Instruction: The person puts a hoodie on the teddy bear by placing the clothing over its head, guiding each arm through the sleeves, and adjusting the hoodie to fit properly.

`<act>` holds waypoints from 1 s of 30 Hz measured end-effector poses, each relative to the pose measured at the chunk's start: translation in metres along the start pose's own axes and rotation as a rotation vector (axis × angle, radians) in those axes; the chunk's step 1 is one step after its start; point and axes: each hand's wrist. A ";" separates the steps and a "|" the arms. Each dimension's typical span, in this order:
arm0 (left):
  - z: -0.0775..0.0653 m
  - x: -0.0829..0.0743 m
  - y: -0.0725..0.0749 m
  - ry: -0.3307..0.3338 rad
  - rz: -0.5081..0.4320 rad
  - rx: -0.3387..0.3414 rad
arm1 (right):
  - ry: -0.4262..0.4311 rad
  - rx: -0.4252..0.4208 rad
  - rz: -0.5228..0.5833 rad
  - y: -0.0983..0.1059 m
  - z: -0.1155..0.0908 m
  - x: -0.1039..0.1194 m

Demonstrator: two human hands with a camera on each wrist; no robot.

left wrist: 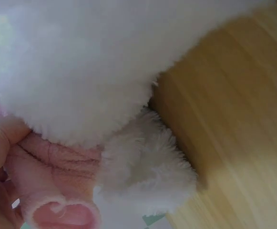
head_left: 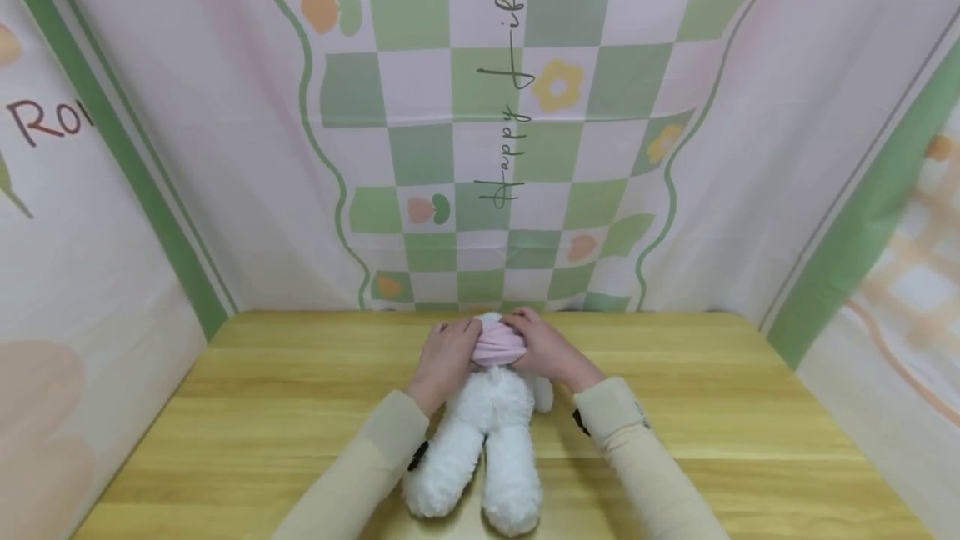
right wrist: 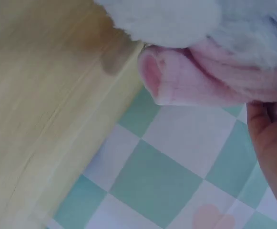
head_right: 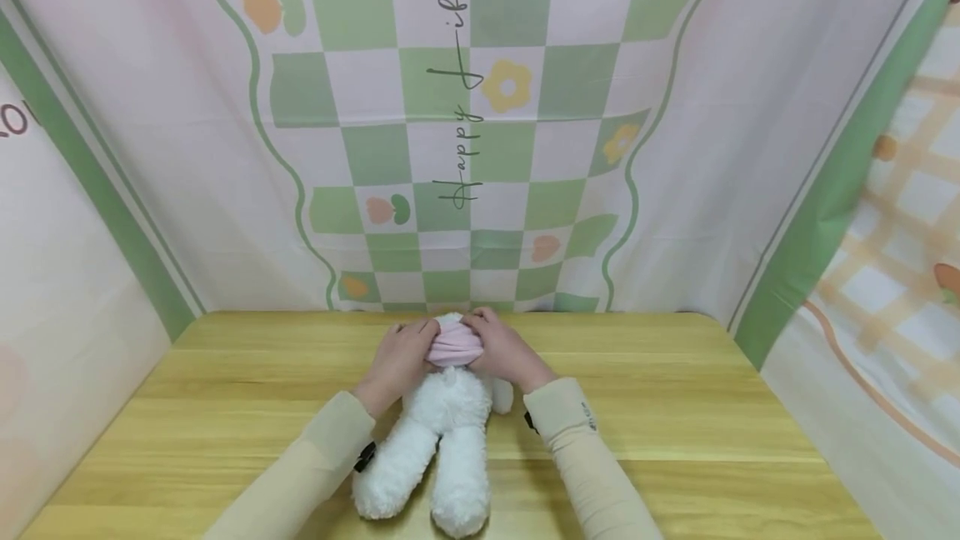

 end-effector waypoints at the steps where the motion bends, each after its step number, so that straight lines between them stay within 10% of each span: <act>1: 0.000 0.000 -0.001 -0.007 0.000 -0.007 | 0.017 -0.009 -0.017 0.000 0.000 -0.001; 24: -0.010 0.000 -0.019 -0.011 0.136 -0.220 | 0.028 -0.316 -0.383 -0.029 -0.006 0.009; 30: -0.010 0.001 -0.016 0.076 0.084 -0.063 | -0.060 -0.241 -0.250 -0.022 -0.006 0.013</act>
Point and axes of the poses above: each hand's wrist, its own z-axis towards the middle knuckle, its own y-axis out of the back of the hand, x = y × z, and after that the axes turned 8 degrees about y, right-handed
